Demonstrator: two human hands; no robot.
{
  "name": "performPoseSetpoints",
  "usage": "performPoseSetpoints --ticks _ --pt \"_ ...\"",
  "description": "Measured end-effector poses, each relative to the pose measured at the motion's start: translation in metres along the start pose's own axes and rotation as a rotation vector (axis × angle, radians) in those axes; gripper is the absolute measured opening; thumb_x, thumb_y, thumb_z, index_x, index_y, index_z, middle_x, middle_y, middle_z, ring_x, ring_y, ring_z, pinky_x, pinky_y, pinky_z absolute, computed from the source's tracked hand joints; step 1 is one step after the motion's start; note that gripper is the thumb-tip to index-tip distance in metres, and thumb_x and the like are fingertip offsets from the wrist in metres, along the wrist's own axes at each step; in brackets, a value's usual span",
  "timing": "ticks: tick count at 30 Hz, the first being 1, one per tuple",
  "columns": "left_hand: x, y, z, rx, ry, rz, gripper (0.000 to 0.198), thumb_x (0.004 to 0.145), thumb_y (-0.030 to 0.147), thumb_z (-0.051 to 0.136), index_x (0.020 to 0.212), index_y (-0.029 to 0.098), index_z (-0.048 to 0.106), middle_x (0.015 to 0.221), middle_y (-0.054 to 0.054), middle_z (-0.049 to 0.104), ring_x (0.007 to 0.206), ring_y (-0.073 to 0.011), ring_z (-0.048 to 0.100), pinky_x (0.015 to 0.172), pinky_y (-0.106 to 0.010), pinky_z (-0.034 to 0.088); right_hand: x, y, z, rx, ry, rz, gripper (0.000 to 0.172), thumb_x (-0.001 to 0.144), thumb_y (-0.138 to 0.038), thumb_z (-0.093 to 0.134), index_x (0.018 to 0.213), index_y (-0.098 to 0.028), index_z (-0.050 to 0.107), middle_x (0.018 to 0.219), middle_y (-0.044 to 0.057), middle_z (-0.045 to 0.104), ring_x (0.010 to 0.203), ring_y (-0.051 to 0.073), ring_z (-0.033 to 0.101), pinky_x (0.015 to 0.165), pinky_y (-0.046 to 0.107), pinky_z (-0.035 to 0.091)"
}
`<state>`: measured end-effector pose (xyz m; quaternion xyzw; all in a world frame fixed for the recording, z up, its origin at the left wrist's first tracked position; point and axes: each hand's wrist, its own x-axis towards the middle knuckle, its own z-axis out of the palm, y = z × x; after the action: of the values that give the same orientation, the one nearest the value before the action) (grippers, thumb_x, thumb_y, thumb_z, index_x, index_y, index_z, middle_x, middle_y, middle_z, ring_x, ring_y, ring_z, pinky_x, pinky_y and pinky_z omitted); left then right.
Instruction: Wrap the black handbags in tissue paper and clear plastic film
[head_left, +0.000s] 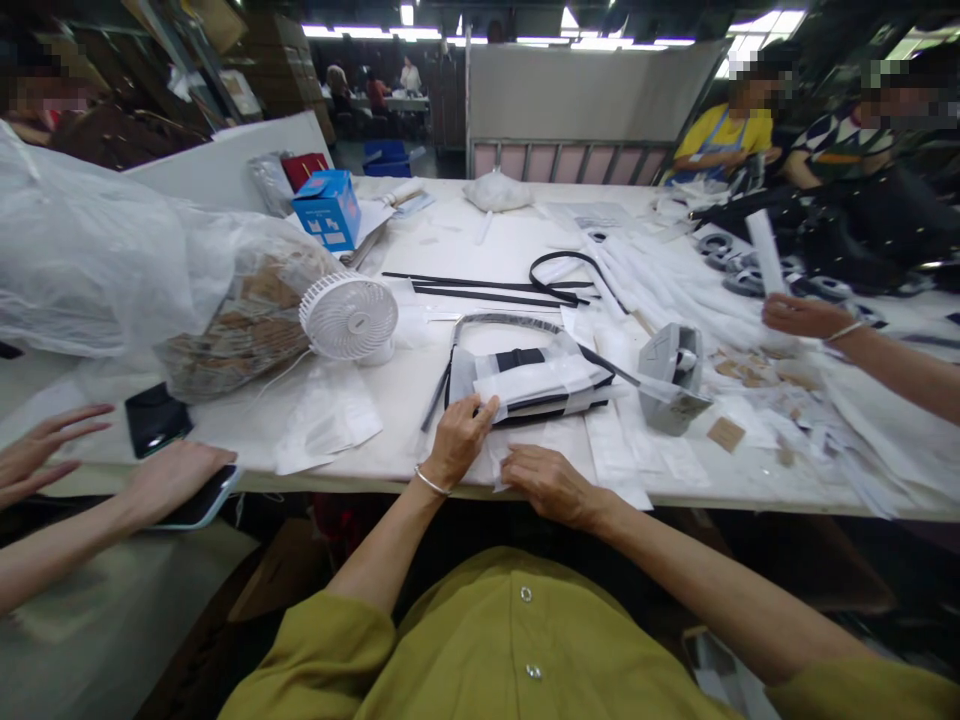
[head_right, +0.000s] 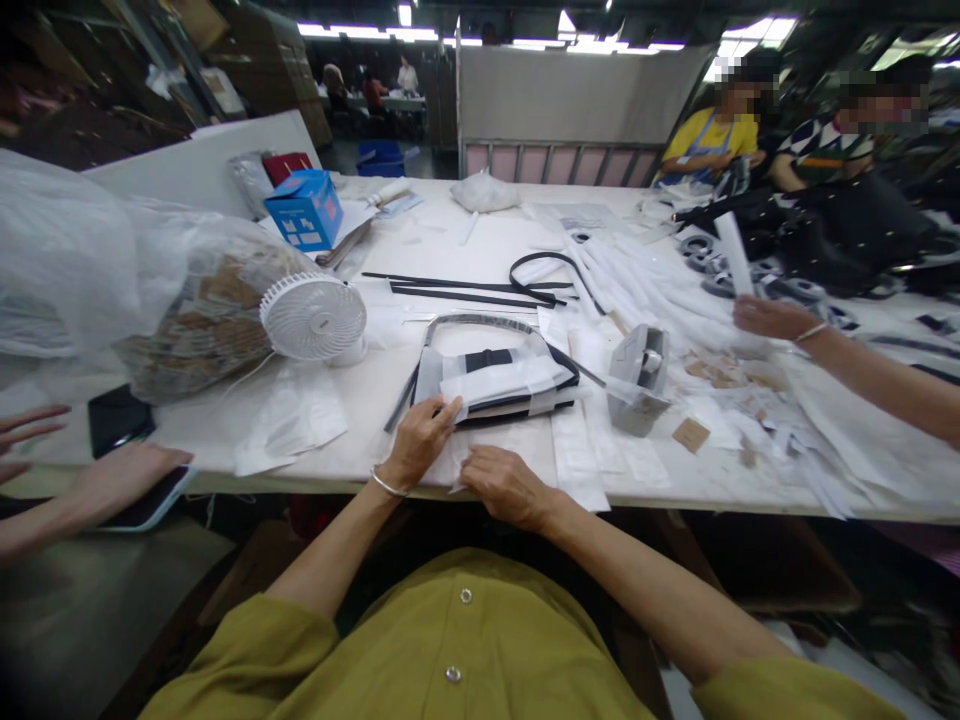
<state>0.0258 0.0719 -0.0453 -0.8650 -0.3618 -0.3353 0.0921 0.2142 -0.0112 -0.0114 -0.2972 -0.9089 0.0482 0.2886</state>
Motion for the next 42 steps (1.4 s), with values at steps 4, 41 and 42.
performPoseSetpoints --ticks 4,41,42 --pt "-0.001 0.001 0.001 -0.007 0.007 0.017 0.033 0.092 0.016 0.055 0.125 0.019 0.055 0.105 -0.011 0.063 0.096 -0.0229 0.061 0.083 -0.037 0.054 0.026 0.015 -0.013 -0.061 0.101 0.007 0.016 0.092 -0.013 0.048 0.088 -0.018 0.063 0.124 0.013 0.066 0.128 0.025 0.052 0.113 0.054 0.037" --pt "-0.002 0.005 -0.001 -0.131 0.050 0.014 0.031 0.095 0.013 0.050 0.125 0.016 0.058 0.127 -0.011 0.065 0.125 -0.0219 0.057 0.106 -0.041 0.049 0.035 0.032 -0.013 0.008 0.257 0.269 0.018 0.096 -0.021 0.052 0.106 -0.022 0.066 0.103 0.006 0.075 0.097 0.020 0.071 0.100 0.038 0.052" --pt "-0.003 0.005 -0.001 -0.134 0.051 0.010 0.031 0.095 0.013 0.050 0.125 0.015 0.058 0.127 -0.011 0.065 0.123 -0.0218 0.057 0.106 -0.041 0.050 0.034 0.031 -0.013 0.026 0.276 0.261 0.017 0.095 -0.021 0.053 0.105 -0.022 0.067 0.102 0.005 0.075 0.096 0.019 0.071 0.101 0.039 0.051"
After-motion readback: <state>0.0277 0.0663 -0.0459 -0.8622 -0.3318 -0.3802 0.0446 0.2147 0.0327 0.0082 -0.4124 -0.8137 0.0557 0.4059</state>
